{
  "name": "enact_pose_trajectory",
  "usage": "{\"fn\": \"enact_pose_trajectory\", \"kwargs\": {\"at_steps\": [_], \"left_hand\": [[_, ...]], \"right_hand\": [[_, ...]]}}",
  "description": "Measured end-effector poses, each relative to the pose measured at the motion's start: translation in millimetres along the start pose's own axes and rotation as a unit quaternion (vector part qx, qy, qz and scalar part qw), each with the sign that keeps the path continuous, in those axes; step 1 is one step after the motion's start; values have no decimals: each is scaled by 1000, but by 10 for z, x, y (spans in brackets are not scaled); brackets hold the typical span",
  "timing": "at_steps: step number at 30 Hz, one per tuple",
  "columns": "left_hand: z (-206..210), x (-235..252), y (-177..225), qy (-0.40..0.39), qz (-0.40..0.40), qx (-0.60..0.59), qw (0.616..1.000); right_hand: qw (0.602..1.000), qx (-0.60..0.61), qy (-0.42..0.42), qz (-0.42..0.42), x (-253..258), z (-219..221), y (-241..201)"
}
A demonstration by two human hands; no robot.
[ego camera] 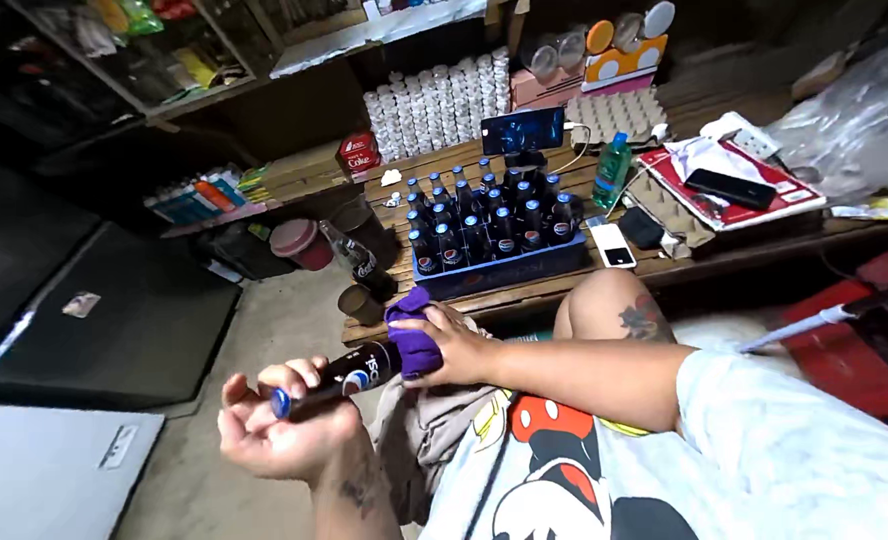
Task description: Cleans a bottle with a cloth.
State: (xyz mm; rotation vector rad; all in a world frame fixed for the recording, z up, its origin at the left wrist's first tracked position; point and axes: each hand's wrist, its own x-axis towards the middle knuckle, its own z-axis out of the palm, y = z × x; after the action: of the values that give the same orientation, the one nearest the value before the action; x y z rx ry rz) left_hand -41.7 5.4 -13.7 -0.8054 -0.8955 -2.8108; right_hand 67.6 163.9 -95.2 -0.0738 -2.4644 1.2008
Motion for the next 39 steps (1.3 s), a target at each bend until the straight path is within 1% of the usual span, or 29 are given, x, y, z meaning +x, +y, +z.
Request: {"fn": "enact_pose_trajectory", "kwargs": {"at_steps": [2, 4, 6, 8, 10, 12, 14, 16, 18, 20, 22, 24, 26, 27, 29, 31, 32, 34, 36, 39], "left_hand": [[25, -89, 10, -110, 33, -20, 993], [24, -137, 7, -246, 69, -16, 967], [11, -157, -15, -341, 95, -11, 935], [-23, -161, -59, -412, 97, 1, 906], [-63, -183, -121, -443, 96, 18, 891], [-70, -226, -131, -452, 92, 19, 887], [-52, -293, -104, -449, 98, 29, 887], [-61, -341, -80, -443, 105, 42, 889], [-86, -354, -79, -439, 103, 41, 891], [-103, -362, -83, -434, 103, 40, 894], [-110, -377, -93, -418, 117, 52, 899], [-100, -391, -118, -386, 136, 60, 910], [-62, -392, -116, -342, 135, 82, 926], [-23, -383, -96, -315, 121, 102, 936], [69, -341, -23, -267, 65, 149, 950], [98, -300, 25, -234, 10, 152, 960], [101, -294, 19, -213, 1, 139, 967], [114, -321, -27, -186, 15, 96, 978], [107, -374, -63, -204, 41, 48, 977], [61, -405, -49, -302, 69, 14, 951]], "right_hand": [[998, 61, 14, -22, -11, -63, -52], [992, 115, 32, -36, -17, -131, -103], [988, 142, 45, -34, -27, -161, -138], [988, 147, 45, -23, -56, -193, -208], [990, 129, 42, -33, -94, -230, -309], [986, 120, 52, -104, -105, -240, -423], [975, 136, 50, -170, -86, -233, -515], [968, 146, 46, -199, -70, -207, -506], [969, 127, 40, -210, -65, -197, -433], [976, 96, 31, -194, -56, -208, -381], [984, 77, 23, -157, -36, -213, -337], [991, 76, 1, -108, -13, -221, -257], [995, 82, -21, -47, 1, -239, -174], [995, 92, -26, -22, 5, -240, -128], [992, 122, -26, 14, 5, -239, -58], [988, 145, -32, 34, -9, -248, -45], [987, 151, -32, 38, -16, -245, -54], [987, 157, -25, 31, -33, -227, -82], [988, 151, 2, -3, -59, -191, -101], [989, 124, 37, -71, -88, -184, -129]]}}
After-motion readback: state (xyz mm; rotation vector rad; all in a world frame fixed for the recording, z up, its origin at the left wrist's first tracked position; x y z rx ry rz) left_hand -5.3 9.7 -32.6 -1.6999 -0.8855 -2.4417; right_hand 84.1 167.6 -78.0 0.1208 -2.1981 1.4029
